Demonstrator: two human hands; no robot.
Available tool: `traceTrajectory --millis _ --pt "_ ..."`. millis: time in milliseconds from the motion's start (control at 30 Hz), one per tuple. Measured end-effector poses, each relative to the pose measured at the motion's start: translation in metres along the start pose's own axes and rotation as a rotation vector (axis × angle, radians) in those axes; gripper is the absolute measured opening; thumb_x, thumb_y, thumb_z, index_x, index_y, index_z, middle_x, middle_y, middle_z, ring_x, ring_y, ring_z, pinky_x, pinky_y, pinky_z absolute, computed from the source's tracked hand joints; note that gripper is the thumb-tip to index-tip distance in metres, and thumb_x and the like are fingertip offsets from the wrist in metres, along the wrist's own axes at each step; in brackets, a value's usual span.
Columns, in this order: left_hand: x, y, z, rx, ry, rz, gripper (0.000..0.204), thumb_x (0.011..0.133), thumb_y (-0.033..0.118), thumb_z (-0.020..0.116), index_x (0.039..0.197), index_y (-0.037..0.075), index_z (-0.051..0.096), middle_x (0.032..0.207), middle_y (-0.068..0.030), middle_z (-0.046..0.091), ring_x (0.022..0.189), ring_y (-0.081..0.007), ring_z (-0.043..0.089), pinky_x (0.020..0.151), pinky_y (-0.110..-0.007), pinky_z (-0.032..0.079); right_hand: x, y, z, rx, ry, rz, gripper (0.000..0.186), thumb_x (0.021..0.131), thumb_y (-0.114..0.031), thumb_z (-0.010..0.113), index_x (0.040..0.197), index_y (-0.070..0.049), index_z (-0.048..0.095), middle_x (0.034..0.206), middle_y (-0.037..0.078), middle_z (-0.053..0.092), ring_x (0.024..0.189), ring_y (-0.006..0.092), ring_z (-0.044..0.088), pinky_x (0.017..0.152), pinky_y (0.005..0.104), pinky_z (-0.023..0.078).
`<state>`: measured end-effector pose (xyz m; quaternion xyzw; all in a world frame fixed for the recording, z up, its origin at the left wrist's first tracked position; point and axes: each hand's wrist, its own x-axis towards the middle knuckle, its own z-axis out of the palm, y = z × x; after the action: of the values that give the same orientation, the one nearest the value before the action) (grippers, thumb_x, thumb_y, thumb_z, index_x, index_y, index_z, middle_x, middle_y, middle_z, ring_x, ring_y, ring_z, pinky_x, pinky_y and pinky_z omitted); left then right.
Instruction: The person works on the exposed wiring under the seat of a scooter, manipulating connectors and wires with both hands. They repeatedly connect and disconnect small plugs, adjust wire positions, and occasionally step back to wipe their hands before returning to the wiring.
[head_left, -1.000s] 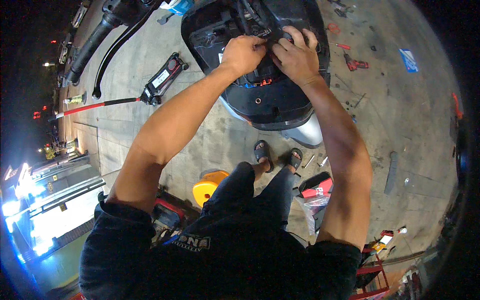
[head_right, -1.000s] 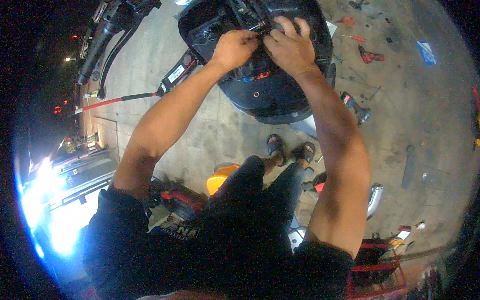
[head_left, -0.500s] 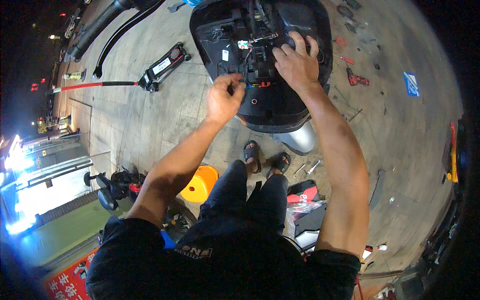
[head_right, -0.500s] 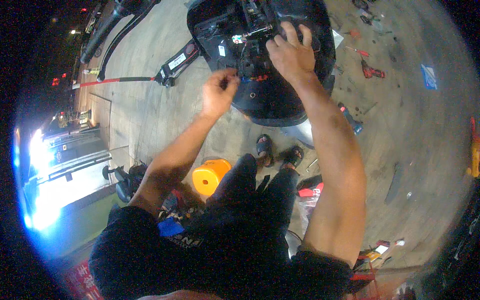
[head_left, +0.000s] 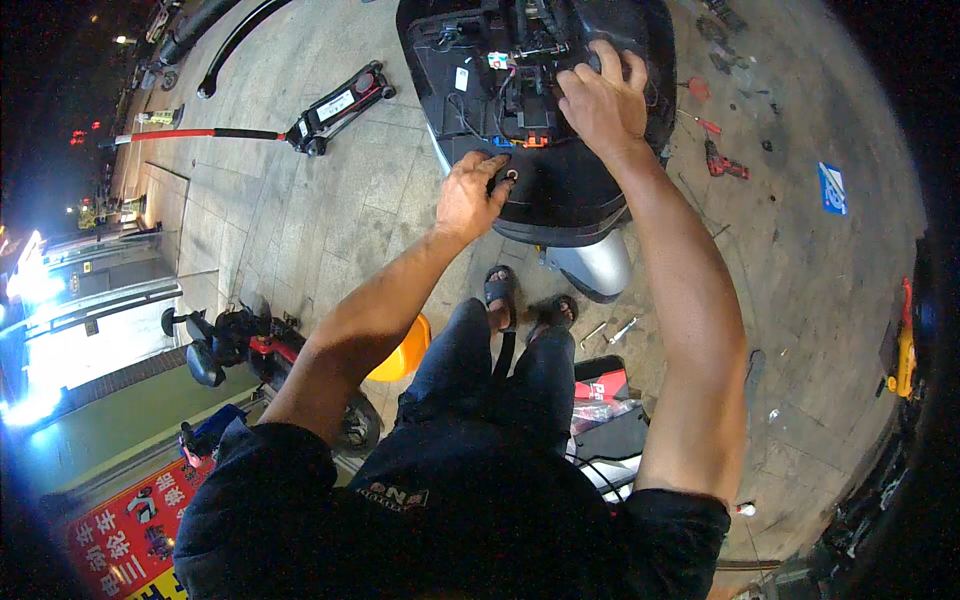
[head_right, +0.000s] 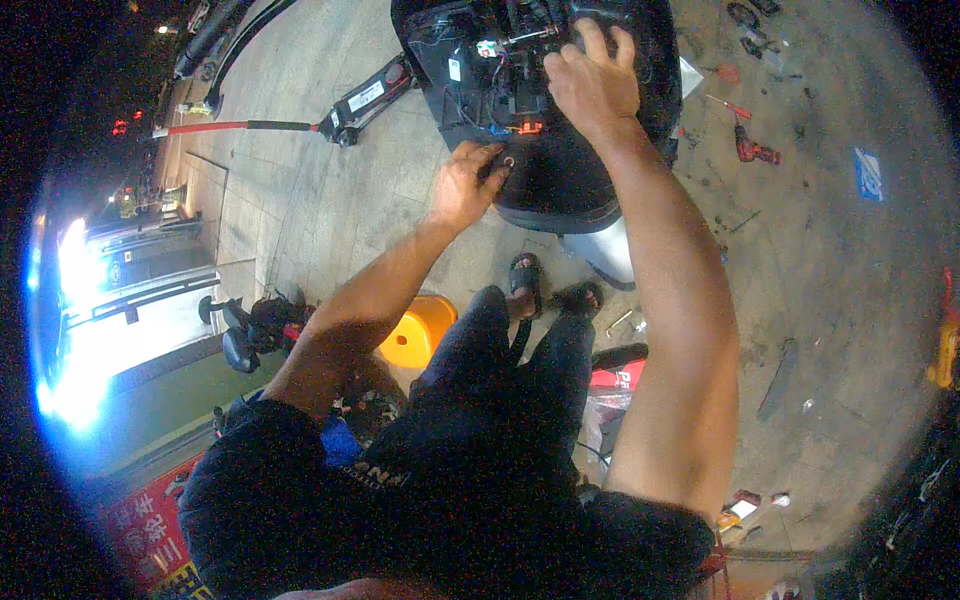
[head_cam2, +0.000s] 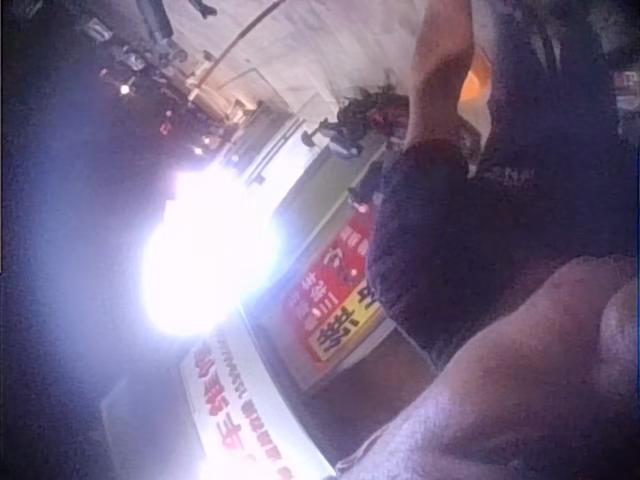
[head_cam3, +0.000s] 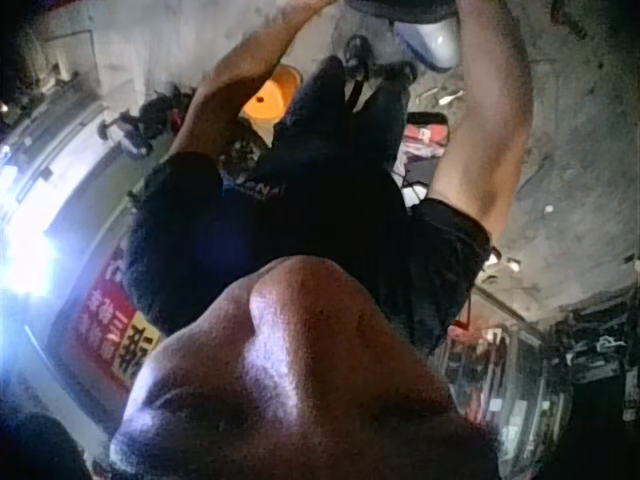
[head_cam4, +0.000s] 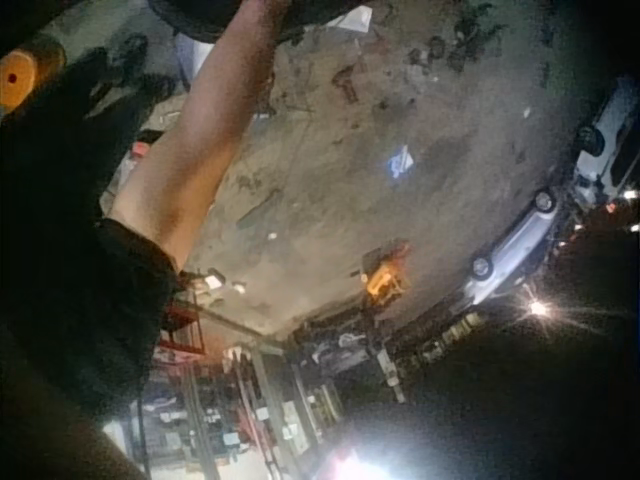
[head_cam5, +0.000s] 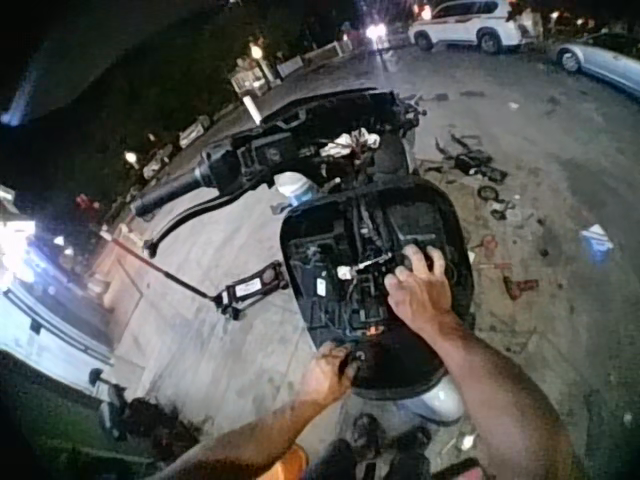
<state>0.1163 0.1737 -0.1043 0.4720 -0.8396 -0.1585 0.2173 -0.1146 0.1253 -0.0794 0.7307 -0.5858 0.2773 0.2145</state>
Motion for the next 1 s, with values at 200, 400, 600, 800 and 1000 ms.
traceTrajectory --millis 200,400,600,800,1000 --pt "0.006 -0.004 0.003 0.020 -0.024 0.111 0.018 0.079 0.014 0.065 0.093 0.002 0.067 0.092 -0.0150 0.061 0.087 -0.0348 0.059 0.076 -0.040 0.049 -0.002 0.000 0.001 0.000 -0.074 0.032 0.021 0.066 -0.024 0.074 0.085 -0.017 0.068 0.089 -0.003 0.064 0.118 0.0233 0.045 0.099 0.0506 0.029" --pt "0.017 -0.007 0.005 0.118 -0.109 0.093 0.015 0.079 0.014 0.065 0.088 0.002 0.066 0.088 -0.0145 0.062 0.084 -0.0330 0.060 0.074 -0.039 0.049 -0.002 0.001 0.000 0.020 -0.041 0.014 0.015 0.068 -0.025 0.071 0.081 -0.017 0.067 0.087 -0.002 0.064 0.118 0.0235 0.045 0.096 0.0505 0.030" --pt "0.050 0.016 -0.022 -0.221 0.025 -0.222 0.014 0.081 0.017 0.068 0.087 0.004 0.067 0.074 -0.0096 0.065 0.067 -0.0183 0.062 0.065 -0.032 0.049 -0.002 0.002 0.000 0.047 0.003 -0.002 0.014 0.068 -0.026 0.070 0.078 -0.016 0.066 0.086 -0.002 0.063 0.115 0.0237 0.046 0.095 0.0502 0.030" --pt "0.135 0.043 -0.039 -0.238 0.082 -0.132 0.021 0.075 0.020 0.071 0.090 0.006 0.071 0.079 -0.0123 0.068 0.075 -0.0232 0.066 0.071 -0.032 0.051 -0.006 0.005 0.003 0.068 0.046 0.002 0.017 0.069 -0.027 0.071 0.083 -0.017 0.067 0.087 -0.003 0.062 0.118 0.0211 0.045 0.097 0.0475 0.030" --pt "0.170 0.041 -0.031 -0.162 -0.235 -0.218 0.022 0.075 0.024 0.069 0.092 0.011 0.073 0.092 -0.0131 0.069 0.089 -0.0272 0.066 0.082 -0.035 0.050 -0.007 0.004 0.010 0.072 0.142 0.026 0.012 0.069 -0.026 0.069 0.076 -0.017 0.066 0.085 -0.004 0.061 0.116 0.0199 0.047 0.095 0.0467 0.032"
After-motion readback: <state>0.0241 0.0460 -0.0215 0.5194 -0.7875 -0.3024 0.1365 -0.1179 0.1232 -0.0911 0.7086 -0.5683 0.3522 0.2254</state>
